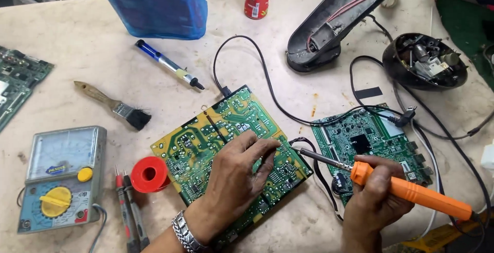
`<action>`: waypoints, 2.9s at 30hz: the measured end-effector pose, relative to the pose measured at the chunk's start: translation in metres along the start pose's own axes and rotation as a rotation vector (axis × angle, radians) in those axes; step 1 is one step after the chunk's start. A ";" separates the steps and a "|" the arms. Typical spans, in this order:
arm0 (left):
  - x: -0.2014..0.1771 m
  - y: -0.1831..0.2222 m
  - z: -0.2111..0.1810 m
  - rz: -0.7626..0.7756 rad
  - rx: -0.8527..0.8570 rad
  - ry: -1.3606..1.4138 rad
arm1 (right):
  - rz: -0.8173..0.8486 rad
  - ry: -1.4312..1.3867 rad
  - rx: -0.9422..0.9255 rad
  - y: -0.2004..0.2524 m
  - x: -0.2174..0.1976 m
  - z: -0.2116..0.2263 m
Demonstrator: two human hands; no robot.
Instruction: Repairing a circuit board by soldering components and using a desoldering pump to remove solder.
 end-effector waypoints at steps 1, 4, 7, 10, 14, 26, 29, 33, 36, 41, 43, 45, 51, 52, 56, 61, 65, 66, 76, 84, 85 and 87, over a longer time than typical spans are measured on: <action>0.001 0.001 0.001 0.001 0.005 -0.027 | 0.008 0.006 -0.017 0.001 0.000 0.001; 0.004 -0.001 -0.002 0.053 0.008 0.024 | -0.003 0.015 0.000 0.002 0.001 0.003; 0.006 -0.001 -0.001 0.046 0.035 0.078 | -0.005 0.022 -0.066 -0.001 0.000 0.000; 0.003 -0.003 -0.001 0.036 0.032 0.122 | -0.001 0.018 -0.069 -0.001 -0.002 -0.003; -0.001 -0.007 -0.008 0.028 0.078 0.118 | -0.015 0.022 -0.094 -0.001 -0.001 0.000; 0.009 -0.005 -0.009 0.113 0.137 -0.086 | 0.014 0.111 -0.098 -0.001 0.001 0.001; 0.009 -0.007 -0.010 0.126 0.165 -0.113 | 0.022 0.115 -0.138 0.000 0.002 0.005; 0.009 -0.009 -0.010 0.125 0.164 -0.111 | 0.039 0.133 -0.130 0.000 0.004 0.007; 0.010 -0.009 -0.009 0.118 0.166 -0.112 | 0.038 0.148 -0.136 0.000 0.005 0.008; 0.010 -0.009 -0.009 0.130 0.158 -0.122 | 0.039 0.167 -0.136 0.000 0.005 0.008; 0.010 -0.010 -0.009 0.119 0.165 -0.122 | 0.041 0.175 -0.145 0.000 0.005 0.009; 0.010 -0.009 -0.009 0.115 0.165 -0.118 | 0.045 0.179 -0.140 0.000 0.005 0.011; 0.010 -0.008 -0.009 0.118 0.161 -0.114 | 0.064 0.172 -0.137 0.001 0.006 0.009; 0.010 -0.008 -0.009 0.118 0.164 -0.117 | 0.064 0.179 -0.139 0.001 0.006 0.009; 0.010 -0.008 -0.009 0.120 0.159 -0.117 | 0.054 0.190 -0.121 0.001 0.006 0.010; 0.010 -0.008 -0.009 0.131 0.152 -0.127 | 0.061 0.198 -0.120 0.002 0.006 0.010; 0.010 -0.008 -0.009 0.123 0.155 -0.119 | 0.069 0.177 -0.123 0.002 0.006 0.008; 0.010 -0.008 -0.009 0.126 0.154 -0.118 | 0.069 0.184 -0.124 0.001 0.006 0.008; 0.012 -0.008 -0.007 0.135 0.154 -0.121 | 0.068 0.179 -0.122 0.001 0.006 0.008; -0.001 -0.011 -0.007 0.060 0.124 -0.079 | 0.039 0.140 -0.107 0.002 0.005 0.007; -0.004 -0.011 -0.007 0.030 0.128 -0.067 | 0.021 0.094 -0.085 0.001 0.002 0.005; -0.012 -0.013 -0.009 -0.013 0.098 -0.095 | -0.008 0.066 -0.040 0.001 -0.001 0.001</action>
Point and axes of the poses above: each hand's wrist, its own y-axis away from the middle knuckle, its own x-axis out of the palm, z = x × y, the point moved 7 cm from there along -y, towards the middle knuckle, and after that the axes turned 15 degrees about x, right-handed, at the moved point
